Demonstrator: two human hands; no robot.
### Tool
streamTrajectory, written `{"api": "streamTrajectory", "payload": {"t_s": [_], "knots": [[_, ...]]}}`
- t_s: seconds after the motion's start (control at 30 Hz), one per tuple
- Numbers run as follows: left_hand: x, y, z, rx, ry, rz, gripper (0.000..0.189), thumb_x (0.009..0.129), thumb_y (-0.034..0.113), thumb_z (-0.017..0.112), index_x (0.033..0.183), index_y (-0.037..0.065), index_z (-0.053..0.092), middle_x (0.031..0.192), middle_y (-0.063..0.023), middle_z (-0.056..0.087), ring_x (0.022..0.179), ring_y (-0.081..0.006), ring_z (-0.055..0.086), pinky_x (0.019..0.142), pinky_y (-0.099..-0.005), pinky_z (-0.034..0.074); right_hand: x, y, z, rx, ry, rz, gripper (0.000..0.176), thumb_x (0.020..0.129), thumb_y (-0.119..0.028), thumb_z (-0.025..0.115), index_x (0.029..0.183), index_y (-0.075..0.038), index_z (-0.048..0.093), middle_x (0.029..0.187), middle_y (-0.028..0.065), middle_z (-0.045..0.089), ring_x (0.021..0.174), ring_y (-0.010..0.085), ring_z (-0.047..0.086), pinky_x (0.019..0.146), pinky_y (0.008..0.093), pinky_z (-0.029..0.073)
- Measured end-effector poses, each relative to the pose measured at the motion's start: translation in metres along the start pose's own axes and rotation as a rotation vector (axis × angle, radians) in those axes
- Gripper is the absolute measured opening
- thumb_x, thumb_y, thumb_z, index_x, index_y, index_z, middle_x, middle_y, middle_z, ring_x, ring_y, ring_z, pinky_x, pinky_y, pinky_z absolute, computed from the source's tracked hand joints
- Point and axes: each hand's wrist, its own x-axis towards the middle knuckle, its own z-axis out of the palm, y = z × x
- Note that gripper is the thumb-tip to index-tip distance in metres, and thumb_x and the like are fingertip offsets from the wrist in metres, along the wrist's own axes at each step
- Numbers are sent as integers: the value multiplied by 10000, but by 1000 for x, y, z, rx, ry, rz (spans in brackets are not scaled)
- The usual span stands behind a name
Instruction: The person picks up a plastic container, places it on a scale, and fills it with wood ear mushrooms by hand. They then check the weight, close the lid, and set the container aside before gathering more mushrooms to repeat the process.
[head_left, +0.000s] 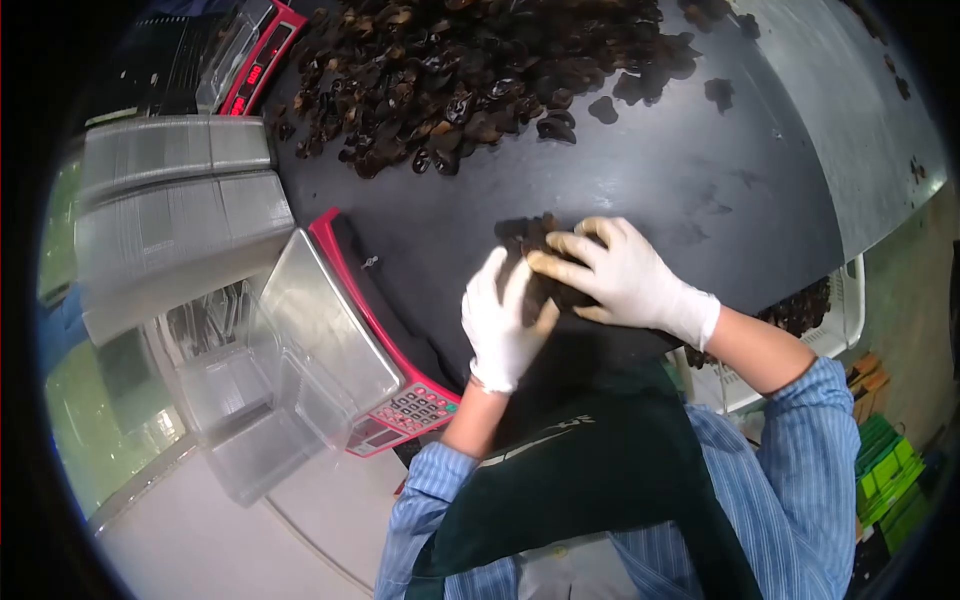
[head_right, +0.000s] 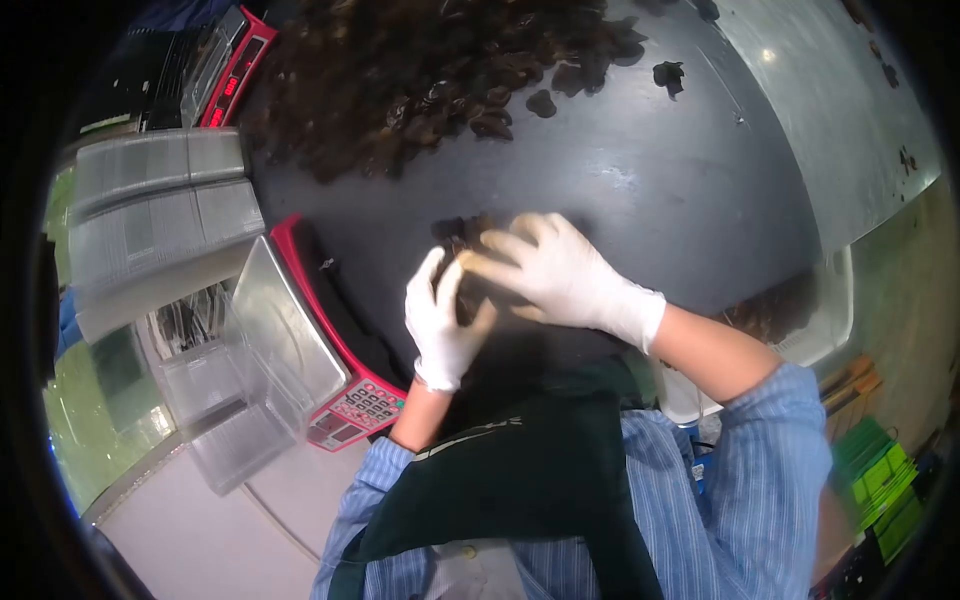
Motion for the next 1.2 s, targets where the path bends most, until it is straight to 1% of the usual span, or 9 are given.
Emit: {"api": "streamTrajectory", "payload": {"t_s": [0.13,0.33,0.47,0.6,0.77,0.93,1.03,1.1,1.2], "knots": [[18,-6,7,-511,118,-292,417,750,-34,658,1156,33,589,1220,-118,518,1030,-180,575,854,-280,494,25,-6,16,164,250,134,483,661,-142,732,1122,-182,596,987,51,579,765,265,594,638,353,514],[29,-2,-31,-851,510,-372,353,811,-69,577,1157,1,570,1254,-148,480,1108,-239,533,940,-304,436,79,-60,15,680,567,244,420,646,9,708,1042,-109,635,1049,101,567,849,249,652,709,309,544],[8,-18,-123,-627,738,-434,350,808,-16,565,1156,16,573,1240,-157,515,1097,-257,544,954,-365,438,136,-119,-12,799,424,-92,432,645,43,658,1062,-65,626,1108,142,530,902,233,616,716,305,519],[-30,-40,-187,-893,1091,-438,426,859,204,591,1223,7,491,1190,-159,545,1074,-269,558,975,-400,453,192,-195,-1,879,109,-319,506,618,-215,780,1097,-179,618,1104,83,544,974,264,600,761,378,536],[-105,-108,-218,-782,864,-921,366,920,197,433,1188,-40,511,1180,-173,580,1102,-241,548,927,-339,448,215,-254,54,441,-144,-367,474,683,-306,737,1050,-75,546,998,98,522,832,238,571,692,359,492],[-102,-121,-206,-352,746,-914,381,952,183,359,1171,-39,577,1228,-138,577,1150,-247,518,1034,-363,364,210,-257,79,31,-154,-400,303,778,-242,628,1019,-58,603,943,57,594,910,210,555,798,345,407],[-99,-113,-210,-372,725,-889,347,970,167,390,1209,-50,520,1341,-188,466,1272,-297,412,1080,-399,301,213,-256,46,-106,-447,-490,556,715,-260,715,1171,9,544,1070,119,580,982,241,550,893,406,410],[-98,-115,-204,-228,403,-803,353,979,169,392,1247,-27,510,1373,-181,424,1298,-301,378,1089,-403,283,208,-270,49,-160,-483,-362,509,744,-253,686,1155,16,552,1064,135,581,992,255,546,898,413,415],[-107,-127,-201,-84,210,-723,371,999,200,392,1303,16,500,1408,-166,374,1330,-293,333,1105,-404,248,184,-206,43,121,9,-435,240,695,-205,629,865,-38,604,835,102,600,820,242,580,761,367,442]]}}
